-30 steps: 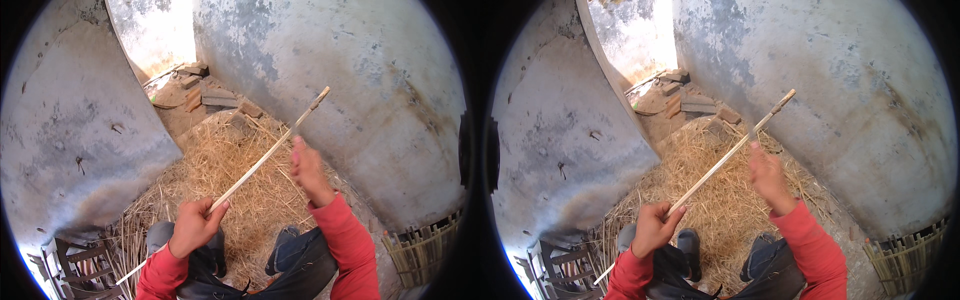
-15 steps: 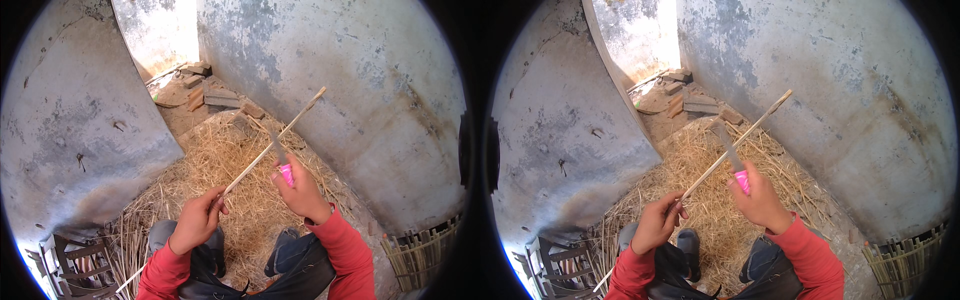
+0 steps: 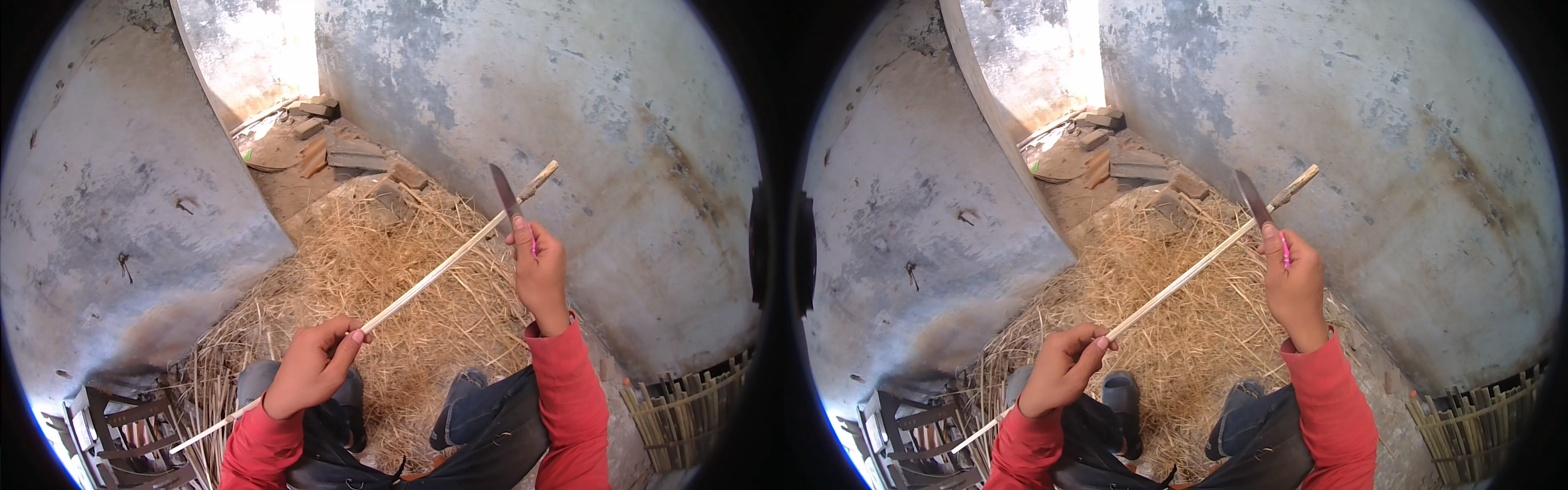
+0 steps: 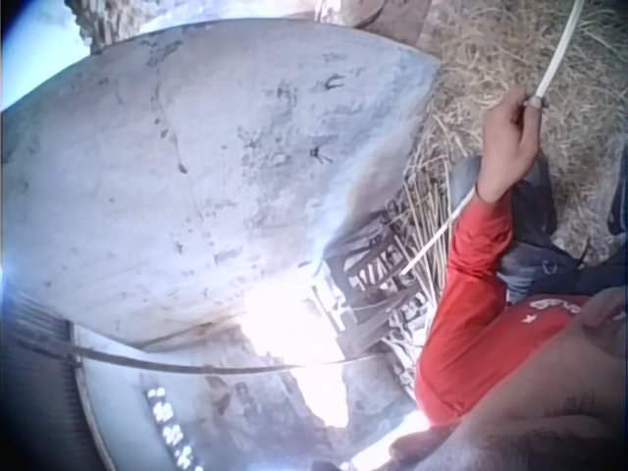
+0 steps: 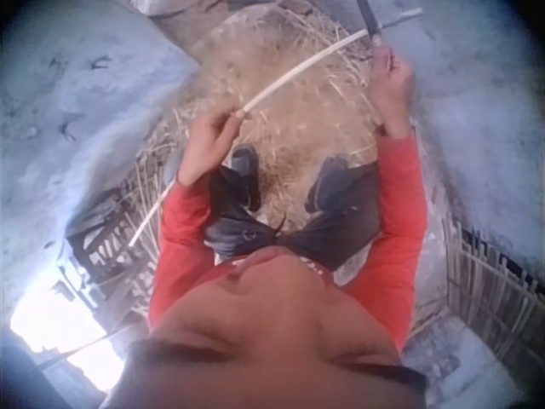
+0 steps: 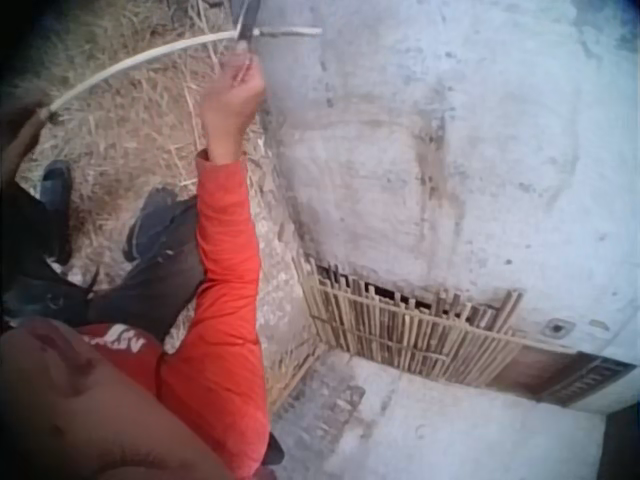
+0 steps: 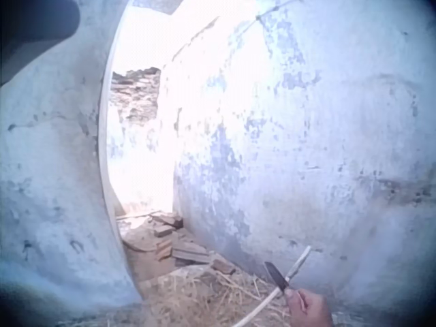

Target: The person strips bark or shavings from a long thin piece of wood using a small knife, working their way down the length of the wood.

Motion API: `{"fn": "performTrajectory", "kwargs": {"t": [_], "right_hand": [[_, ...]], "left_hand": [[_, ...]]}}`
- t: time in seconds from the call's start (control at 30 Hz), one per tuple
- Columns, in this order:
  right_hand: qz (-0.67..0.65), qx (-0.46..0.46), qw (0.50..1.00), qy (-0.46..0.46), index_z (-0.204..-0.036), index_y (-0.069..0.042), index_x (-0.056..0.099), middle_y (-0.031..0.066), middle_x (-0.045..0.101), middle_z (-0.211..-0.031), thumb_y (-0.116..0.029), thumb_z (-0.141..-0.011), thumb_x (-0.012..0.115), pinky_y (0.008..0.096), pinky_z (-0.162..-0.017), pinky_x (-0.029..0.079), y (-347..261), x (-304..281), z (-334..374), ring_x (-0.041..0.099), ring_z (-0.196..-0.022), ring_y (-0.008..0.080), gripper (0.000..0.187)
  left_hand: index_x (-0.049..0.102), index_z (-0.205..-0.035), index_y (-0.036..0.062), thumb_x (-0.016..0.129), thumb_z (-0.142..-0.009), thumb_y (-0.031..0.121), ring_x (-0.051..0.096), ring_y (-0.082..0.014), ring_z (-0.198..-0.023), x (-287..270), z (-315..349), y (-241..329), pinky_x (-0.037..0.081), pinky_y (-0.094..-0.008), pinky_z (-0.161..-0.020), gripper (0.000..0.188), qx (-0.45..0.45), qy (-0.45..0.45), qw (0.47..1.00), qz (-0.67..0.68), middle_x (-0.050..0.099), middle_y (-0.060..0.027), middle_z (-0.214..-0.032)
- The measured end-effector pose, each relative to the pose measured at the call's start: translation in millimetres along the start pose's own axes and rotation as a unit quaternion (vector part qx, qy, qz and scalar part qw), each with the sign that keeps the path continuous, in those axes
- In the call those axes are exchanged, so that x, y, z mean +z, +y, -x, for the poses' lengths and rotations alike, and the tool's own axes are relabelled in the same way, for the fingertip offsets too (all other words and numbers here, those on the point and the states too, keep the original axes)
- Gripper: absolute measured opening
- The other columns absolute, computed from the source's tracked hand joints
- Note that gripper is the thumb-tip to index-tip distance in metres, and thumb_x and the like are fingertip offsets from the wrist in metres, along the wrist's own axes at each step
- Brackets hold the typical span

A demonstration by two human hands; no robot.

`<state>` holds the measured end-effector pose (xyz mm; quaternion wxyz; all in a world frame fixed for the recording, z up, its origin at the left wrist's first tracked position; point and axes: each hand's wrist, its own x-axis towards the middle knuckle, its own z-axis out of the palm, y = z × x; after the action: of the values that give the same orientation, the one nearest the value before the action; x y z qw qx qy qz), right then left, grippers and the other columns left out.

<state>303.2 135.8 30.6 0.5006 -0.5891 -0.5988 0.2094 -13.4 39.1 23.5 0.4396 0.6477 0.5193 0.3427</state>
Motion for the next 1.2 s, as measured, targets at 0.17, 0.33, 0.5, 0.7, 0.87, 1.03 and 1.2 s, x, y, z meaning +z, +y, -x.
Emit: {"fn": "performTrajectory", "kwargs": {"t": [0.17,0.33,0.5,0.7,0.87,1.03,1.2], "right_hand": [[0.011,-0.013,1.000,0.019,-0.076,-0.002,0.059,0.0009,0.043,-0.057,-0.035,-0.108,0.055,0.0324,-0.051,0.032,-4,10,9,0.039,-0.055,0.0092,0.047],[0.013,-0.062,0.996,-0.065,-0.074,-0.001,0.053,0.0108,0.038,-0.054,-0.029,-0.108,0.055,0.0375,-0.046,0.030,-22,33,36,0.034,-0.049,0.0160,0.044],[-0.005,-0.074,0.995,-0.073,-0.075,-0.001,0.054,0.0131,0.041,-0.052,-0.026,-0.108,0.056,0.0390,-0.045,0.030,-22,39,45,0.035,-0.045,0.0197,0.041],[-0.031,-0.075,0.992,-0.097,-0.075,-0.001,0.054,0.0127,0.041,-0.052,-0.025,-0.108,0.056,0.0383,-0.044,0.030,-29,46,55,0.038,-0.043,0.0204,0.041],[-0.052,-0.069,0.986,-0.141,-0.078,-0.001,0.056,0.0144,0.044,-0.052,-0.027,-0.107,0.056,0.0389,-0.044,0.033,-40,60,72,0.042,-0.042,0.0249,0.039],[-0.021,-0.099,0.970,-0.223,-0.082,-0.002,0.060,0.0180,0.055,-0.057,-0.027,-0.106,0.058,0.0433,-0.047,0.043,-48,68,90,0.060,-0.049,0.0347,0.036],[-0.082,-0.113,0.967,-0.214,-0.084,-0.001,0.064,0.0175,0.056,-0.057,-0.028,-0.106,0.058,0.0436,-0.047,0.043,-52,82,102,0.060,-0.050,0.0344,0.035]], "left_hand": [[0.071,-0.098,0.0018,0.059,-0.105,0.017,0.043,-0.0035,-0.060,2,4,12,0.035,-0.0240,-0.054,0.021,-0.040,-0.014,0.997,0.057,0.052,0.0051,-0.065],[0.071,-0.099,0.0001,0.058,-0.106,0.017,0.043,-0.0033,-0.060,2,3,10,0.035,-0.0238,-0.054,0.022,-0.046,-0.025,0.995,0.087,0.052,0.0050,-0.066],[0.071,-0.100,-0.0007,0.057,-0.106,0.017,0.043,-0.0031,-0.061,1,6,10,0.035,-0.0235,-0.054,0.023,-0.046,-0.029,0.994,0.093,0.052,0.0052,-0.067],[0.071,-0.103,-0.0014,0.058,-0.106,0.017,0.043,-0.0032,-0.063,2,5,3,0.035,-0.0225,-0.056,0.023,-0.045,-0.037,0.993,0.099,0.052,0.0048,-0.068],[0.071,-0.105,0.0014,0.057,-0.107,0.018,0.044,-0.0048,-0.060,7,2,4,0.038,-0.0250,-0.055,0.022,-0.038,-0.035,0.994,0.097,0.052,0.0040,-0.065],[0.071,-0.105,-0.0009,0.058,-0.106,0.016,0.048,-0.0039,-0.064,16,-4,2,0.040,-0.0232,-0.058,0.021,-0.052,-0.044,0.988,0.137,0.056,0.0041,-0.069],[0.070,-0.111,-0.0034,0.061,-0.105,0.014,0.058,-0.0047,-0.071,14,-8,-1,0.044,-0.0221,-0.064,0.021,-0.038,-0.039,0.983,0.174,0.065,0.0013,-0.077]]}}
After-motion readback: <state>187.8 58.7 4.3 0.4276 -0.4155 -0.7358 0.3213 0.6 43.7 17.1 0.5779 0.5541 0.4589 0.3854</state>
